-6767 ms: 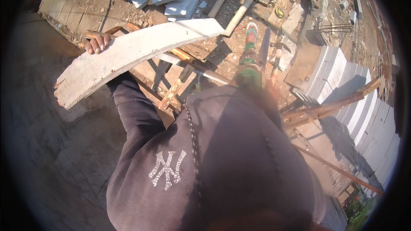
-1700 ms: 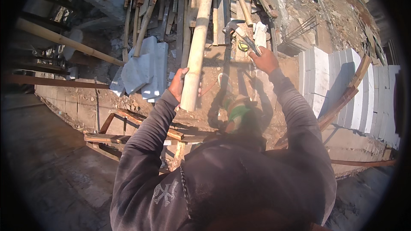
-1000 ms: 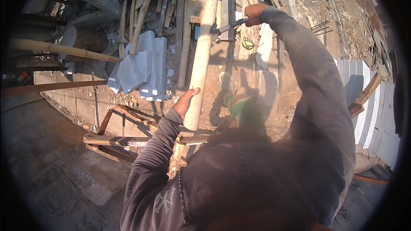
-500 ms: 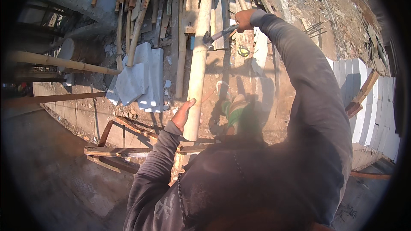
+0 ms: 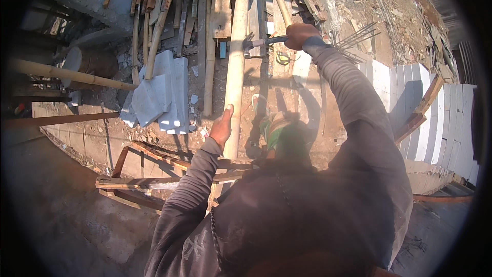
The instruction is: The person hammers nails into wood planks and uses a hand saw to cut wood while assembling a frame on a construction site.
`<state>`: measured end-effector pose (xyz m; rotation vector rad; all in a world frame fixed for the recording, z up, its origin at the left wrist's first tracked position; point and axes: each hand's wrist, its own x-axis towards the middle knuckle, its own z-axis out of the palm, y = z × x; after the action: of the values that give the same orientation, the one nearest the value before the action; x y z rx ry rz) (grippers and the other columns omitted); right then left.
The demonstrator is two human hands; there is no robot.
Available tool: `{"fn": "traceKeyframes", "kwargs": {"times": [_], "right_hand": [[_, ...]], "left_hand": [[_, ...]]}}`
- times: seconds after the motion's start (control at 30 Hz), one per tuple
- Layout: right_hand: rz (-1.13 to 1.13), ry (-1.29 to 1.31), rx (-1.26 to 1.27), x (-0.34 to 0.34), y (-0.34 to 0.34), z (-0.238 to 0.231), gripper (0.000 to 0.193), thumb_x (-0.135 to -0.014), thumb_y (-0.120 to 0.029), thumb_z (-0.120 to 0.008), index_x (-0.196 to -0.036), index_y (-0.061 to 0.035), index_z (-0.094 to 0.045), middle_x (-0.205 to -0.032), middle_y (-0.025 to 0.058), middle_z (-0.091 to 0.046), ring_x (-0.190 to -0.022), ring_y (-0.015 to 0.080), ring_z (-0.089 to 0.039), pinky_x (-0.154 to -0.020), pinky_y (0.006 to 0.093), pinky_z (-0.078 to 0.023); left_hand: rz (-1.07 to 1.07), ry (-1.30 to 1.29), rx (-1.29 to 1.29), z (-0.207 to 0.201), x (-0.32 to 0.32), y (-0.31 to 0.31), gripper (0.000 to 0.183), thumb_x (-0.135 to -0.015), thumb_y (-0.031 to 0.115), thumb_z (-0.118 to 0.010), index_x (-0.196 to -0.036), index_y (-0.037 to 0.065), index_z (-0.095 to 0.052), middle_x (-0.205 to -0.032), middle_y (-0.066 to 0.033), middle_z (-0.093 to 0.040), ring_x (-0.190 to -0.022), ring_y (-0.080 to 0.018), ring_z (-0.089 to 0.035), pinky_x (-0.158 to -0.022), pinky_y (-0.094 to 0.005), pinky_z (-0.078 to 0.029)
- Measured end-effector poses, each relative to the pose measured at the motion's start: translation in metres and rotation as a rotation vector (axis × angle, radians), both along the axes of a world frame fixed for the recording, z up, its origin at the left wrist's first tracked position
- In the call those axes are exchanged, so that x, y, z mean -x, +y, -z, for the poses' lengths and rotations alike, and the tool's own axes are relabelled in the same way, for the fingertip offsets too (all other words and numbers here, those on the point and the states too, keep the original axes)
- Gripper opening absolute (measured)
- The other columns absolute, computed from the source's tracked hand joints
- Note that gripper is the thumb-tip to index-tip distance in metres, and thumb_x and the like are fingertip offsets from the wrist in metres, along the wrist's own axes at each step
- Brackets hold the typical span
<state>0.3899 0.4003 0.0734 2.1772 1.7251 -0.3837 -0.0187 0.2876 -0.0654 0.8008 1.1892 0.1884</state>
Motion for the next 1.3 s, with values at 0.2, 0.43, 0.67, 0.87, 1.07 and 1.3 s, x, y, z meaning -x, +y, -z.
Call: {"fn": "traceKeyframes", "kwargs": {"times": [0.2,0.43,0.67,0.87,1.07,1.3], "right_hand": [[0.153,-0.032,-0.133,0.034,-0.042,-0.003,0.036,-0.089,-0.029,-0.062,-0.115,-0.009,-0.077,-0.113,0.0198,-0.077,-0.106,0.036,-0.075,-0.092,0.0473,-0.059],[0.272,-0.032,-0.162,0.088,-0.072,-0.012,0.026,-0.096,-0.022,-0.064,-0.111,-0.0089,-0.08,-0.112,0.0169,-0.079,-0.103,0.0342,-0.078,-0.088,0.0458,-0.061],[0.313,-0.042,-0.229,0.078,-0.079,-0.012,0.028,-0.095,-0.021,-0.063,-0.112,-0.0072,-0.079,-0.114,0.0197,-0.078,-0.106,0.0365,-0.077,-0.091,0.0469,-0.06],[-0.126,-0.204,-0.232,0.026,-0.048,-0.033,0.026,-0.094,-0.021,-0.062,-0.104,-0.006,-0.08,-0.108,0.021,-0.078,-0.099,0.0366,-0.077,-0.085,0.0462,-0.062],[-0.041,-0.295,-0.196,0.051,-0.047,-0.016,0.026,-0.095,-0.019,-0.06,-0.106,-0.0069,-0.08,-0.106,0.0197,-0.079,-0.098,0.0365,-0.078,-0.084,0.048,-0.062],[0.099,-0.331,-0.164,0.09,-0.079,0.0,0.023,-0.096,-0.017,-0.062,-0.107,-0.0108,-0.082,-0.105,0.0129,-0.081,-0.098,0.03,-0.08,-0.081,0.0451,-0.061]], "left_hand": [[-0.005,-0.015,-0.134,0.059,-0.004,0.006,0.088,-0.097,0.079,-0.051,-0.123,-0.005,-0.061,-0.08,-0.0168,-0.066,-0.063,-0.0273,-0.067,-0.058,-0.0424,-0.058],[0.019,-0.05,0.019,-0.001,-0.013,0.005,0.111,-0.096,0.079,-0.051,-0.151,-0.016,-0.045,-0.154,-0.0323,-0.05,-0.142,-0.0338,-0.05,-0.116,-0.0396,-0.039],[-0.078,-0.133,-0.033,-0.099,-0.047,-0.007,0.081,-0.099,0.074,-0.053,-0.112,-0.005,-0.067,-0.089,-0.0154,-0.069,-0.07,-0.0226,-0.068,-0.06,-0.0391,-0.057],[0.031,-0.216,0.084,-0.097,-0.016,0.006,0.106,-0.096,0.079,-0.051,-0.154,-0.009,-0.037,-0.145,-0.0264,-0.041,-0.125,-0.031,-0.05,-0.101,-0.0421,-0.042],[-0.061,-0.052,0.058,-0.037,-0.006,0.005,0.102,-0.094,0.075,-0.058,-0.137,-0.017,-0.057,-0.111,-0.0243,-0.071,-0.093,-0.0324,-0.072,-0.077,-0.0426,-0.06],[-0.131,-0.055,-0.021,-0.002,0.002,-0.029,0.098,-0.095,0.073,-0.06,-0.131,-0.017,-0.058,-0.096,-0.0204,-0.069,-0.077,-0.0281,-0.07,-0.065,-0.0425,-0.058]]}}
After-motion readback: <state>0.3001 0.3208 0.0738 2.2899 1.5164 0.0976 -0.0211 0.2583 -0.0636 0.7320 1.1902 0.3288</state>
